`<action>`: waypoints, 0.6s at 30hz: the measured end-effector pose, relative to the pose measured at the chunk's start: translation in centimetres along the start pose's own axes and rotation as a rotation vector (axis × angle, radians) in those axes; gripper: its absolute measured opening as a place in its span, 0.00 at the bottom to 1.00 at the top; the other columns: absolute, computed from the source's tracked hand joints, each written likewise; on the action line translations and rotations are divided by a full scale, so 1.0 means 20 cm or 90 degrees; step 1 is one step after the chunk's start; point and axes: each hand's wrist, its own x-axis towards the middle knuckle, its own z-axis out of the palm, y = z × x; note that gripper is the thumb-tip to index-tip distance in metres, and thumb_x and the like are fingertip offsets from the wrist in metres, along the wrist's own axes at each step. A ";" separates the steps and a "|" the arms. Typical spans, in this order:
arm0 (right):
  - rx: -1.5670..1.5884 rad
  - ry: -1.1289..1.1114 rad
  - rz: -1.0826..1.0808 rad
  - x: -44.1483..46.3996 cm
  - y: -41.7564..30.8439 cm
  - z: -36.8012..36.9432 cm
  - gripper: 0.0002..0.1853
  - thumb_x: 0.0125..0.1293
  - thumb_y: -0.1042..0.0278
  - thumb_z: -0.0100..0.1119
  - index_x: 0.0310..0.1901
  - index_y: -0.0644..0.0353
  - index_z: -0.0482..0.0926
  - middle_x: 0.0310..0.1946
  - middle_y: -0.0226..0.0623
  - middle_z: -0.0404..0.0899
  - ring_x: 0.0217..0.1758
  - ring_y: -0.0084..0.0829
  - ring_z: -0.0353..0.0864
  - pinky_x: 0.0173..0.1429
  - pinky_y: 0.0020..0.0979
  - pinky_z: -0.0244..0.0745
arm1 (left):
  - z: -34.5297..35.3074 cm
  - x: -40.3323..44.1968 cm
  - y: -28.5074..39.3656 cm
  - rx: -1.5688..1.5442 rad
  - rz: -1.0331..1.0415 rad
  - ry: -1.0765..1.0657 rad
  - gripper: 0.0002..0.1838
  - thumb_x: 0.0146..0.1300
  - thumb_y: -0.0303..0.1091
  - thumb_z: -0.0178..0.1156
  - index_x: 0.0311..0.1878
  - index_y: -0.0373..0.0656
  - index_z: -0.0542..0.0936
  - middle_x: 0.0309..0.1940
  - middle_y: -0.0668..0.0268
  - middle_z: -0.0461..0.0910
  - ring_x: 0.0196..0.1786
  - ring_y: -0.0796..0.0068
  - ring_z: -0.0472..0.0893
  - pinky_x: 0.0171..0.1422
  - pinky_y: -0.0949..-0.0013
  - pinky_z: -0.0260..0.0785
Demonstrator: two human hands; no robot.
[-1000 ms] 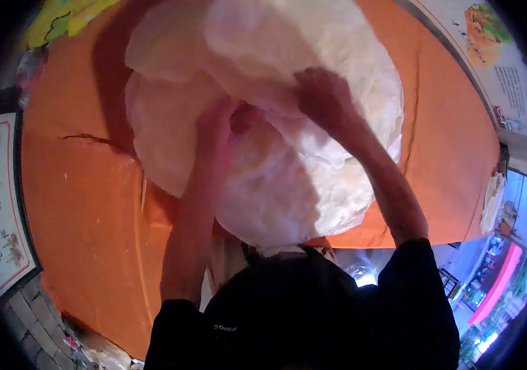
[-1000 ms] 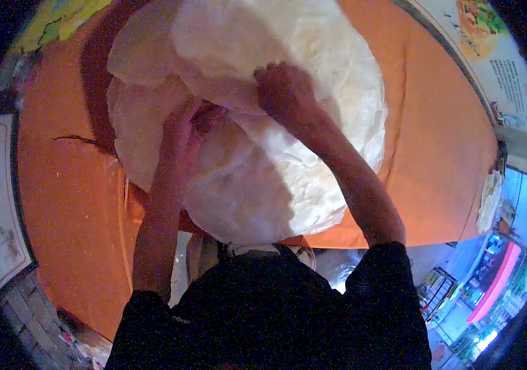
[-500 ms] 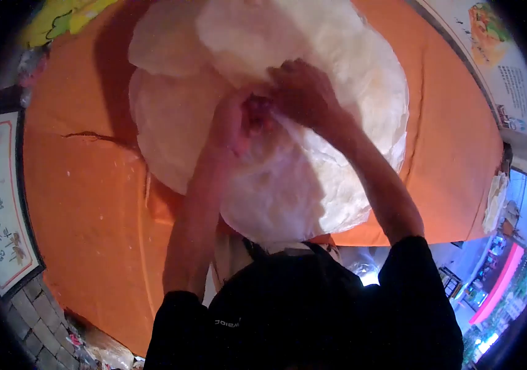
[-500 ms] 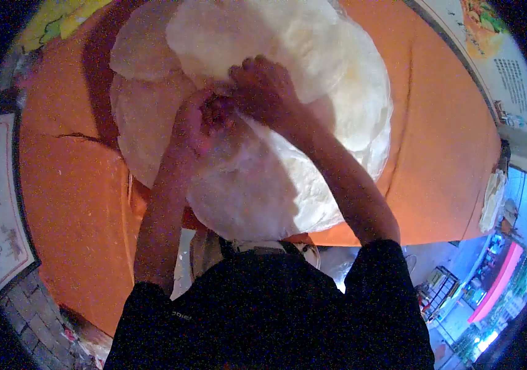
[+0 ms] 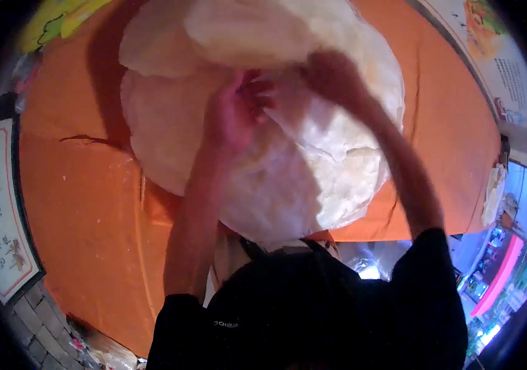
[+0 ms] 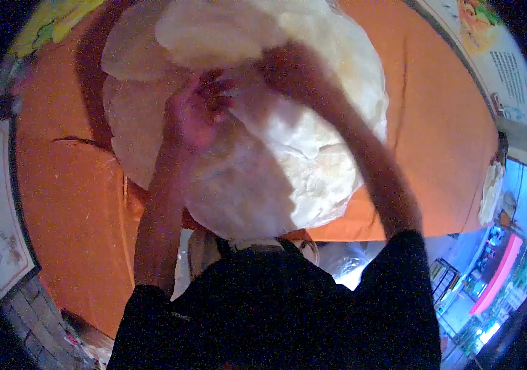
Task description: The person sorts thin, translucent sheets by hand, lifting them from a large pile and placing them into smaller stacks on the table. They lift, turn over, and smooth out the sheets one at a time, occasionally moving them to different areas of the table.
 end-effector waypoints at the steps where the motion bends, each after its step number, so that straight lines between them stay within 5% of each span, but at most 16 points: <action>1: -0.023 0.003 0.015 -0.03 0.08 -0.10 0.18 0.58 0.60 0.59 0.47 0.60 0.77 0.41 0.44 0.79 0.48 0.46 0.78 0.49 0.43 0.75 | -0.03 -0.01 -0.03 0.011 0.006 0.030 0.19 0.69 0.47 0.51 0.48 0.40 0.76 0.35 0.62 0.83 0.34 0.69 0.82 0.27 0.72 0.67; 4: -0.040 0.236 0.035 -0.24 0.24 -0.35 0.13 0.58 0.62 0.57 0.42 0.58 0.78 0.35 0.44 0.79 0.42 0.44 0.80 0.43 0.43 0.76 | -0.08 -0.20 -0.11 0.410 -0.027 0.097 0.17 0.68 0.43 0.53 0.49 0.39 0.76 0.36 0.63 0.82 0.39 0.71 0.83 0.33 0.71 0.70; 8: -0.080 0.484 0.039 -0.41 0.23 -0.39 0.07 0.58 0.64 0.55 0.35 0.56 0.79 0.27 0.43 0.80 0.34 0.42 0.82 0.35 0.44 0.78 | -0.01 -0.31 -0.23 0.298 -0.030 0.148 0.11 0.67 0.35 0.54 0.47 0.38 0.76 0.37 0.64 0.80 0.39 0.72 0.83 0.39 0.71 0.76; 11: 0.028 0.365 0.037 -0.32 0.18 0.04 0.04 0.54 0.68 0.56 0.31 0.54 0.79 0.23 0.41 0.80 0.30 0.43 0.84 0.33 0.43 0.79 | -0.04 -0.26 -0.29 0.220 -0.061 0.089 0.11 0.67 0.34 0.55 0.47 0.38 0.76 0.38 0.63 0.80 0.41 0.71 0.82 0.43 0.70 0.77; 12: -0.046 0.207 0.037 -0.29 0.17 0.22 0.11 0.56 0.74 0.53 0.40 0.56 0.82 0.26 0.41 0.82 0.30 0.45 0.82 0.36 0.43 0.79 | -0.03 -0.25 -0.31 0.210 -0.063 0.082 0.11 0.67 0.35 0.55 0.47 0.38 0.75 0.39 0.63 0.80 0.42 0.71 0.82 0.44 0.69 0.77; 17: 0.183 0.282 0.095 -0.43 0.10 0.27 0.11 0.54 0.73 0.57 0.40 0.59 0.83 0.34 0.41 0.83 0.43 0.41 0.82 0.46 0.37 0.78 | 0.07 -0.21 -0.39 0.178 -0.087 0.035 0.13 0.68 0.37 0.54 0.48 0.39 0.75 0.41 0.62 0.80 0.42 0.69 0.82 0.47 0.67 0.77; 18: 0.145 0.349 0.048 -0.47 0.11 0.32 0.06 0.50 0.74 0.57 0.31 0.57 0.78 0.29 0.39 0.80 0.36 0.42 0.82 0.38 0.40 0.79 | 0.08 -0.21 -0.41 0.171 -0.108 0.029 0.14 0.68 0.38 0.53 0.51 0.40 0.75 0.43 0.62 0.80 0.43 0.68 0.82 0.48 0.65 0.77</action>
